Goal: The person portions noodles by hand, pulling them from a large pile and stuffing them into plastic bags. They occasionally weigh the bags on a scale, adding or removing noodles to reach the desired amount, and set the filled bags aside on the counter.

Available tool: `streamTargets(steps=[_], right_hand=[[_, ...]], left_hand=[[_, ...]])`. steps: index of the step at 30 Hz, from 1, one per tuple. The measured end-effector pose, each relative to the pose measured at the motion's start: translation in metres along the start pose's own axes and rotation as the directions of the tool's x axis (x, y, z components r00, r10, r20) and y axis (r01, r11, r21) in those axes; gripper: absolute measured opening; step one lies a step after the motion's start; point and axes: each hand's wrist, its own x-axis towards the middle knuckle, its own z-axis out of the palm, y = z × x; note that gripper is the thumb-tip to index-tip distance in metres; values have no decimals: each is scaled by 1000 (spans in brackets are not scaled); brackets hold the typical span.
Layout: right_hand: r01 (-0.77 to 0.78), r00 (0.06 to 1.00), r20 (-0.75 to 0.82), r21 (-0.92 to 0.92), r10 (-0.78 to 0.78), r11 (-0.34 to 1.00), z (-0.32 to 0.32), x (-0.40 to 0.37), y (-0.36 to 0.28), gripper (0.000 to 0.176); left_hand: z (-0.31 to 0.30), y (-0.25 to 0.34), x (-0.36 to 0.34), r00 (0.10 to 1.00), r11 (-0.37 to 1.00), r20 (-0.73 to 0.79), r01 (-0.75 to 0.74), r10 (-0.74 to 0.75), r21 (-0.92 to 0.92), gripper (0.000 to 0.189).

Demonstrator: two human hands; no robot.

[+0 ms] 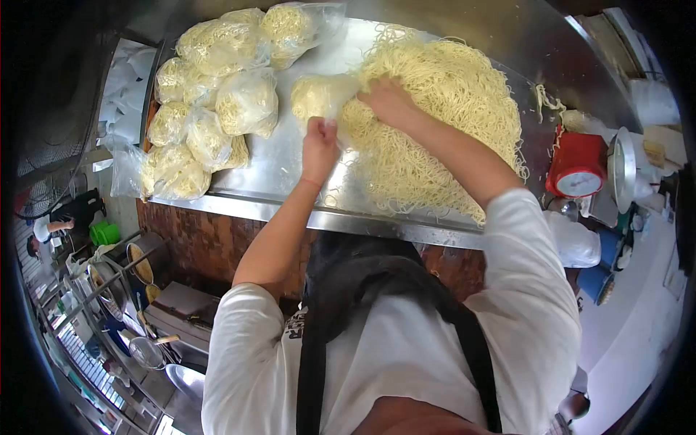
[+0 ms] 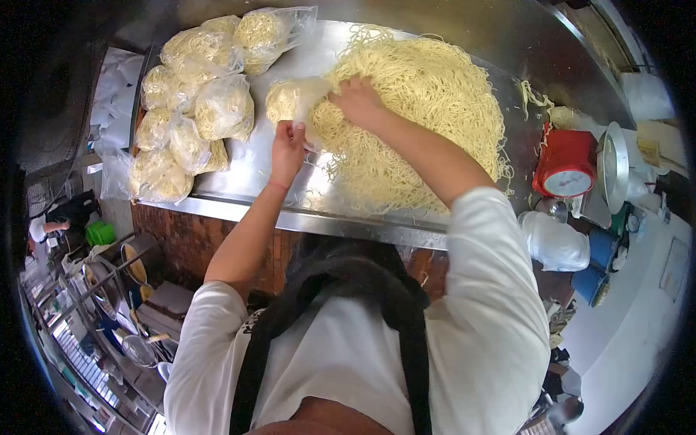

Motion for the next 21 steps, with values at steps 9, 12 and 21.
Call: streamTargets(steps=[9,12,21], right_hand=[[-579,752,415,787,512,213,68,81,-7,27],[-567,802,554,824,225,-6,9,42,-10,36],[-467,884,129,174,450,867,-45,-66,-4,56]], left_hand=[[39,105,-28,930,955,222,-293,294,-40,13],[17,106,3,921,951,336,-97,197,-292,16],[49,52,74,607,217,596,-773,525,596,56]])
